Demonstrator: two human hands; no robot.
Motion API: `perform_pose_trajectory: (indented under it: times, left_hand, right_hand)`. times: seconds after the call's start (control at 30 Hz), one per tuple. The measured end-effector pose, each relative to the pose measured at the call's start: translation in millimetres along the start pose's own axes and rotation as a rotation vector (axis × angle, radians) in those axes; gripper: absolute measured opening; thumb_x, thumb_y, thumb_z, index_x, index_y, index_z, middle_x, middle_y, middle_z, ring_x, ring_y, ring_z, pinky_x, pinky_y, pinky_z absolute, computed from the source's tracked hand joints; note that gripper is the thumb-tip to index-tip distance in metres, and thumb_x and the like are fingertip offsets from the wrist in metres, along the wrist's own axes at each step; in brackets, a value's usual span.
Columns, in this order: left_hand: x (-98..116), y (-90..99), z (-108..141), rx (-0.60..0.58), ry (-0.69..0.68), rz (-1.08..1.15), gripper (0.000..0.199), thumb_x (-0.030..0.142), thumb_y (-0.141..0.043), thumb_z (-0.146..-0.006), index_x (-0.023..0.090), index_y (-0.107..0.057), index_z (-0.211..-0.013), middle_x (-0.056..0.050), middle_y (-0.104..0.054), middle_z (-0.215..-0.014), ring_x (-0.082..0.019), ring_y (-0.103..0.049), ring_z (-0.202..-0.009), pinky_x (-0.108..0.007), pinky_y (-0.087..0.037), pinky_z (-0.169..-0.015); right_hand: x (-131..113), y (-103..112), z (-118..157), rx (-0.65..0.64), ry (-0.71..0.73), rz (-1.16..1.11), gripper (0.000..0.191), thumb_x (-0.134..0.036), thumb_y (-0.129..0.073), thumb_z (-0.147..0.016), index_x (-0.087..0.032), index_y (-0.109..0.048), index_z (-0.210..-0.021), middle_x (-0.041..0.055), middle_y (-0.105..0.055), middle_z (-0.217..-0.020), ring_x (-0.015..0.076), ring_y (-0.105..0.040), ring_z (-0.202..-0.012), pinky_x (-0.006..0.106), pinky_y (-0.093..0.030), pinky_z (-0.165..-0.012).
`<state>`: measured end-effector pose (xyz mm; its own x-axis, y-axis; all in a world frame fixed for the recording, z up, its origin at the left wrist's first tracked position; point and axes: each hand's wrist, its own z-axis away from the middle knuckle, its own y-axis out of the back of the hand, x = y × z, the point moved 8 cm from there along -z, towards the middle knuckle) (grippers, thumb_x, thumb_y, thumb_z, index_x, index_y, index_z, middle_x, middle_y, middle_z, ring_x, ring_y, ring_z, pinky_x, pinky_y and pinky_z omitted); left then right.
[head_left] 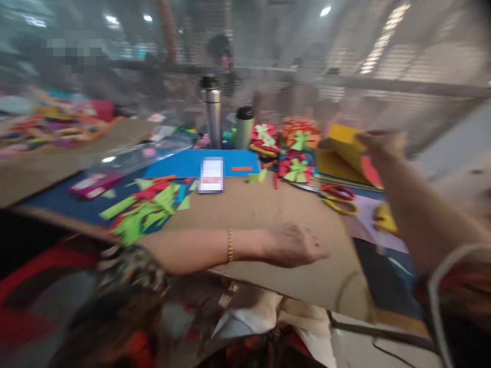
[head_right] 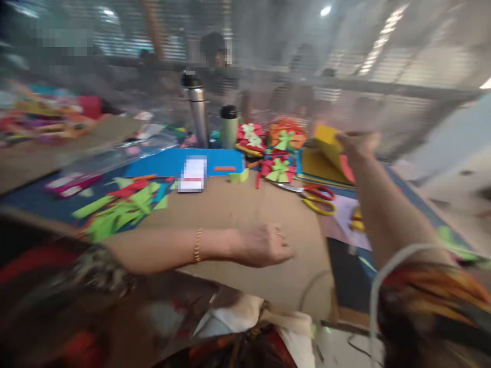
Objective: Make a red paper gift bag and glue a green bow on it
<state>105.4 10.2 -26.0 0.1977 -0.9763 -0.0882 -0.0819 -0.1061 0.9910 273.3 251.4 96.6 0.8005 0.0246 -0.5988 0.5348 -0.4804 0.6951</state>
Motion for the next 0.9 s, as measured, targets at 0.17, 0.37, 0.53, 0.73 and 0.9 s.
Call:
perform_pose_trajectory:
  times: [0.17,0.37,0.53,0.73,0.9]
  left_hand:
    - [-6.1,4.6,9.8,0.195,-0.032,-0.067,0.016,0.008,-0.056,-0.098,0.018,-0.06,-0.087,-0.001,-0.067,-0.068,-0.017,-0.06,-0.063,-0.034,-0.045,-0.068]
    - [-3.2,8.4,14.5,0.265,-0.034,-0.085,0.02,0.011,-0.05,-0.103,0.019,-0.057,-0.086,-0.001,-0.067,-0.069,-0.017,-0.059,-0.064,-0.033,-0.041,-0.065]
    - [-4.5,7.2,13.6,0.261,-0.031,-0.07,0.019,0.011,-0.051,-0.103,0.018,-0.056,-0.086,-0.001,-0.067,-0.072,-0.016,-0.06,-0.066,-0.032,-0.039,-0.066]
    - [-4.3,6.9,13.8,0.263,-0.041,-0.078,0.02,0.012,-0.051,-0.104,0.018,-0.057,-0.086,-0.001,-0.069,-0.073,-0.016,-0.06,-0.065,-0.034,-0.039,-0.065]
    - [-5.7,4.1,12.1,0.225,-0.024,-0.087,0.02,0.013,-0.05,-0.104,0.019,-0.056,-0.086,-0.001,-0.068,-0.072,-0.016,-0.06,-0.066,-0.033,-0.038,-0.065]
  right_hand:
    - [8.5,22.6,-35.6,0.2,-0.081,-0.217,0.02,-0.025,-0.062,-0.1,-0.011,-0.076,-0.104,0.004,-0.074,-0.087,0.017,-0.073,-0.08,0.028,-0.06,-0.068]
    - [5.6,38.3,-59.2,0.224,0.039,-0.537,0.014,-0.025,-0.063,-0.097,-0.017,-0.075,-0.094,0.0031,-0.072,-0.086,0.0155,-0.071,-0.077,0.03,-0.06,-0.067]
    - [13.6,39.7,-61.2,0.219,0.076,-0.611,0.01,-0.023,-0.069,-0.09,-0.019,-0.072,-0.081,0.0012,-0.067,-0.075,0.0168,-0.068,-0.076,0.031,-0.061,-0.063]
    - [11.9,46.2,-51.1,0.253,0.023,-0.611,0.016,-0.017,-0.064,-0.093,-0.02,-0.066,-0.077,-0.0007,-0.063,-0.073,0.0146,-0.065,-0.072,0.03,-0.058,-0.063]
    - [-0.6,66.9,-46.8,0.31,0.016,-0.575,0.019,-0.013,-0.057,-0.1,-0.019,-0.062,-0.083,-0.002,-0.062,-0.072,0.0114,-0.057,-0.069,0.03,-0.055,-0.066]
